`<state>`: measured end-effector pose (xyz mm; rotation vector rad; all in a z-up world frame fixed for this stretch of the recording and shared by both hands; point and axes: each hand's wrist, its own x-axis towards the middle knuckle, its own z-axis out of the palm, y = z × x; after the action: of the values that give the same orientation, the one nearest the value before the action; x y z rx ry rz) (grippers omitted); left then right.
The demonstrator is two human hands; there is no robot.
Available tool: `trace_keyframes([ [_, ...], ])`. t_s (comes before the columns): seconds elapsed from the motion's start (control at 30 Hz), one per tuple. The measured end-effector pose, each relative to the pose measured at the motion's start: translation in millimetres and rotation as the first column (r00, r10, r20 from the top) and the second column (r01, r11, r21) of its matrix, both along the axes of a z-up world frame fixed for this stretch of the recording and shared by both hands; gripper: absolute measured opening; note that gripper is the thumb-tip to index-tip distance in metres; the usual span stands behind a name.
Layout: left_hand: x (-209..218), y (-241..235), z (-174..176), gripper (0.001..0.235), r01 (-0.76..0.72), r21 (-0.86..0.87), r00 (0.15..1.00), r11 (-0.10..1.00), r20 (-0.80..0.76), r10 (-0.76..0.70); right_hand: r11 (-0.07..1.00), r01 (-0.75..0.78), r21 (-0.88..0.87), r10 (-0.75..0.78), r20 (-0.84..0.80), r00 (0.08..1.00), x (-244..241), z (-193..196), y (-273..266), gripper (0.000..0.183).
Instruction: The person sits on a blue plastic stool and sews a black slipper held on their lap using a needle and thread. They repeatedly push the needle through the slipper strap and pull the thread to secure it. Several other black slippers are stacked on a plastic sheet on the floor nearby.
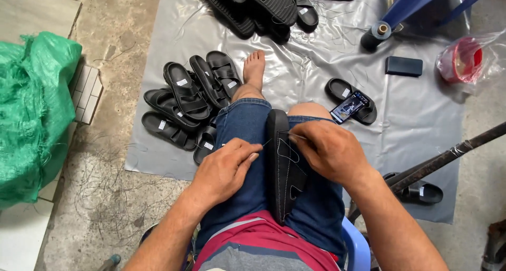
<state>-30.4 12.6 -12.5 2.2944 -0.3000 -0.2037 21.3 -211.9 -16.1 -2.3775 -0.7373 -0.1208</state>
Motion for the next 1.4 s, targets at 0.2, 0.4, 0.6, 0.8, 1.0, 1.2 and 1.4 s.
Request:
trace_keyframes([
  [0.2, -8.7, 14.4, 54.5, 0.023, 0.083, -0.940, 0.961, 0.332, -0.013, -0.278, 0.992, 0.069, 0.105, -0.065, -0.039, 0.997, 11.0, 2.0, 15.0, 0.011],
  [0.4, 1.7, -5.2, 5.9, 0.051, -0.016, -0.513, 0.995, 0.858, 0.077, 0.064, 0.975, 0.087, 0.205, -0.058, -0.145, 0.988, 7.8, 3.1, 12.9, 0.010],
  [0.6, 4.3, -12.8, -44.3, 0.027, -0.025, -0.288, 0.988, 0.957, 0.138, 0.067, 0.964, 0.078, 0.255, -0.047, -0.125, 0.991, 6.0, -3.3, 12.4, 0.012],
  [0.8, 8.8, 1.2, -22.7, 0.038, 0.112, -0.395, 0.993, 0.912, 0.005, -0.120, 0.987, 0.126, 0.103, -0.103, -0.204, 0.974, -2.3, 11.8, 8.9, 0.009],
  [1.0, 13.5, 57.3, -11.3, 0.040, -0.710, -0.157, 0.644, 0.686, -0.538, 0.543, 0.946, -0.062, -0.318, -0.147, -0.590, 0.794, -10.9, 59.7, -33.1, 0.051],
  [1.2, 9.1, 16.3, -21.1, 0.032, -0.248, -0.095, 0.934, 0.964, 0.240, 0.263, 0.931, -0.281, -0.233, 0.200, -0.319, 0.927, 12.4, 58.6, -29.1, 0.039],
  [1.4, -8.6, -36.5, -23.3, 0.057, -0.178, -0.336, 0.961, 0.925, 0.142, 0.237, 0.862, -0.411, -0.297, 0.353, -0.233, 0.906, 32.8, 45.8, -14.3, 0.042],
])
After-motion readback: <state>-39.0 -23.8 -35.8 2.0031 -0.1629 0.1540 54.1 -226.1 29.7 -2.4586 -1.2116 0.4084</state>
